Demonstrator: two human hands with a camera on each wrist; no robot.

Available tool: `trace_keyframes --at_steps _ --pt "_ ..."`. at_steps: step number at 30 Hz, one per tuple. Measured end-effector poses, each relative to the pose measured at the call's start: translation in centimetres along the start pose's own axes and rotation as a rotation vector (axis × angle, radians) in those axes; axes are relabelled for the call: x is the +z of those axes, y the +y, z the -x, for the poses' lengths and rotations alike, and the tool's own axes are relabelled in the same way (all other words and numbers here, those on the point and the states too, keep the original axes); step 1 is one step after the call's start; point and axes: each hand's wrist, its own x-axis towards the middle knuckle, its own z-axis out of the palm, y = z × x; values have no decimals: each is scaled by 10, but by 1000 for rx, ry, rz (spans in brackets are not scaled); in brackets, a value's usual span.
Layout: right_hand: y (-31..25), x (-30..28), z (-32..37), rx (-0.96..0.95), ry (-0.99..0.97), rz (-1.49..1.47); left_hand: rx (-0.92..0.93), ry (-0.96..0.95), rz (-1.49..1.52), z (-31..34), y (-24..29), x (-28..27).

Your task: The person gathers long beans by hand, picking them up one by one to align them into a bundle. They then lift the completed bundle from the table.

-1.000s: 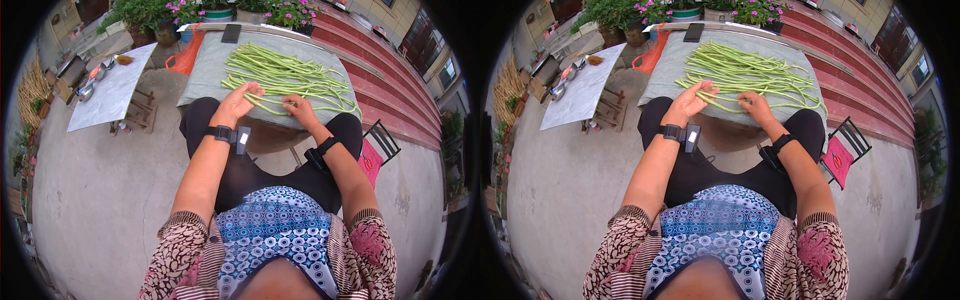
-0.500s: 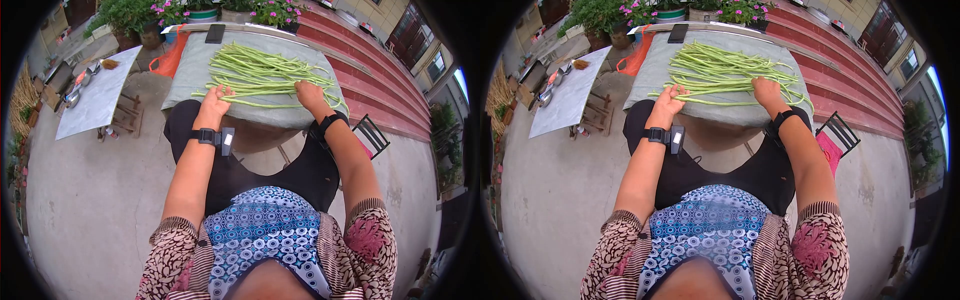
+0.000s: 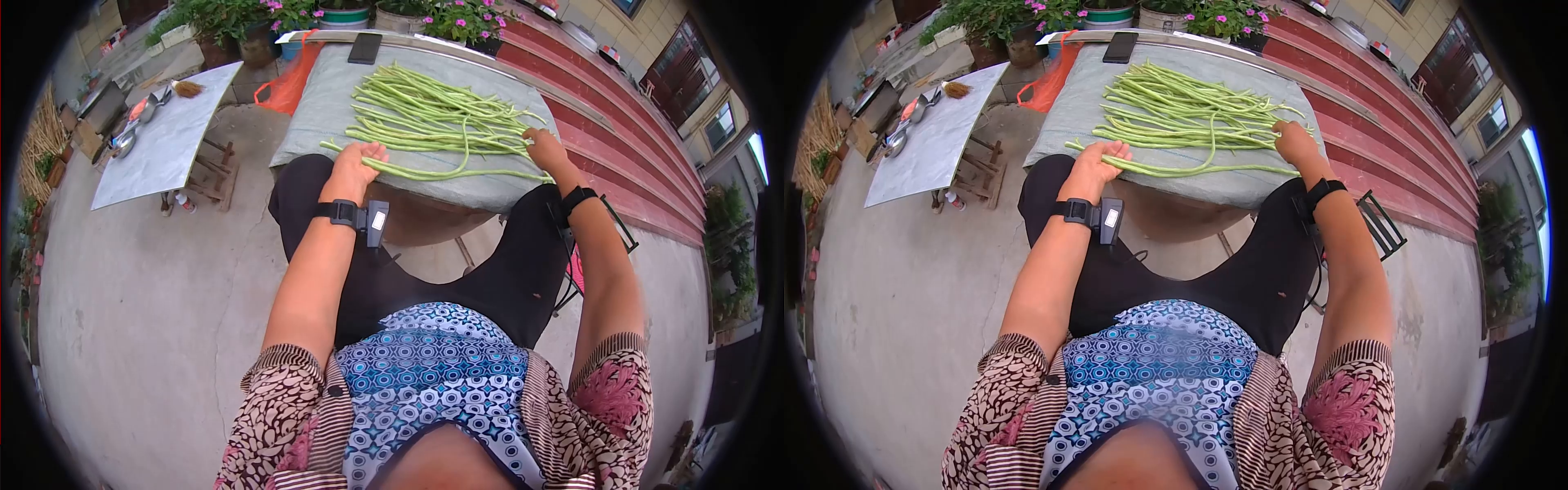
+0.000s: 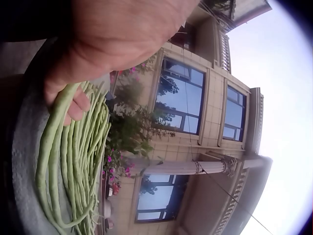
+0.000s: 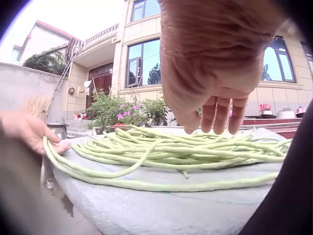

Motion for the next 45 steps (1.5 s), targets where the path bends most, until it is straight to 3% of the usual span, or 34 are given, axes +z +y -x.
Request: trace_keyframes --at_steps 2,5,8,10,14,17,23,26,32,35,38,45 --pt "-30 22 -6 -165 -33 -156 17 -25 -84 5 -2 1" --pt "-99 34 7 -380 164 -189 11 -73 -148 10 -2 1" --pt "-137 56 6 -456 302 -117 -10 -118 -177 14 0 -2" --pt "-145 65 5 -408 286 -80 -11 -138 -193 17 1 -2" --pt "-151 61 7 -406 327 78 -32 -194 -195 13 2 -6" --pt "-152 54 9 -375 341 -35 -70 -234 -165 14 3 -7" --pt "-149 49 9 -250 131 -153 -82 -260 -212 11 1 -5" --pt "-146 46 9 -278 94 -201 -92 -251 -243 11 0 -4" --pt "-151 46 12 -298 253 -427 -88 -285 -272 1 0 -7" --pt "-156 40 20 -319 107 -573 -59 -369 -265 14 0 1" --pt "-157 41 26 -463 148 -517 -56 -479 -221 22 0 2" --pt "-158 41 29 -489 78 -511 -34 -499 -169 20 -1 4"
